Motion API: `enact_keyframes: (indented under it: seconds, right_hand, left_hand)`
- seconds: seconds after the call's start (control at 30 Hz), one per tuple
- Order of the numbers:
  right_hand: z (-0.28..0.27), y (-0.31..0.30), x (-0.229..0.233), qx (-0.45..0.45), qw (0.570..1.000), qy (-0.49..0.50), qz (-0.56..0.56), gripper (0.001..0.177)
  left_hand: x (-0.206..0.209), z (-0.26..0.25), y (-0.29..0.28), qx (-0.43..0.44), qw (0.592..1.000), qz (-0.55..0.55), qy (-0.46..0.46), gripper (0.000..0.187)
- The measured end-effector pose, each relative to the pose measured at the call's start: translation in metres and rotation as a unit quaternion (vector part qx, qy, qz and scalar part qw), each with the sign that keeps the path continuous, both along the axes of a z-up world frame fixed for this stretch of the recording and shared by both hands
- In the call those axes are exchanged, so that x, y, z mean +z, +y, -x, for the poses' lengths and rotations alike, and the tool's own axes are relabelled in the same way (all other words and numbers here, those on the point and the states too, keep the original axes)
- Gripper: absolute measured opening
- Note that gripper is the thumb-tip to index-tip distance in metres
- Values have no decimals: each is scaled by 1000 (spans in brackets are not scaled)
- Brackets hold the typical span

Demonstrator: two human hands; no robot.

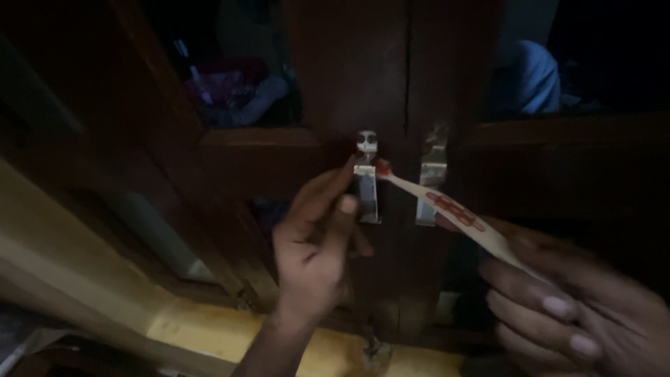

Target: The person scrubs a metal door latch with a toothbrush dipped in water from a bucket, then wipes the latch and surrounding frame with a cloth. The person repeatedly dips the cloth in the bucket and wrings it out while continuing to wipe the latch area.

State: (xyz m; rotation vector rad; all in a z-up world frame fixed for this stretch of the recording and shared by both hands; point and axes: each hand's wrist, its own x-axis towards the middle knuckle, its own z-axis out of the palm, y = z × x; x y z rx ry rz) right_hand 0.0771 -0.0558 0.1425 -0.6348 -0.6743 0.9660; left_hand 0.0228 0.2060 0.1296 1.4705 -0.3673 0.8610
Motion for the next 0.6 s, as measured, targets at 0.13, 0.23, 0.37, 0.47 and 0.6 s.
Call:
enact_keyframes:
  seconds: [0.13, 0.23, 0.37, 0.47, 0.6]
  right_hand:
    - [1, 1, 6, -1, 1000, 11, 2, 51]
    - [9, 8, 5, -83, 994, 72, -2, 51]
    - [16, 8, 12, -101, 995, 17, 7, 51]
    - [11, 0, 22, -71, 995, -48, 57, 51]
    - [0, -2, 9, -93, 989, -71, 86, 51]
  left_hand:
    - [-6, 0, -2, -16, 1000, 14, -14, 33]
    - [-2, 1, 2, 57, 998, -33, -20, 35]
    - [1, 4, -1, 63, 997, -51, -12, 34]
    - [0, 4, -6, 53, 997, -54, 2, 36]
    - [0, 9, -1, 51, 998, -35, 14, 38]
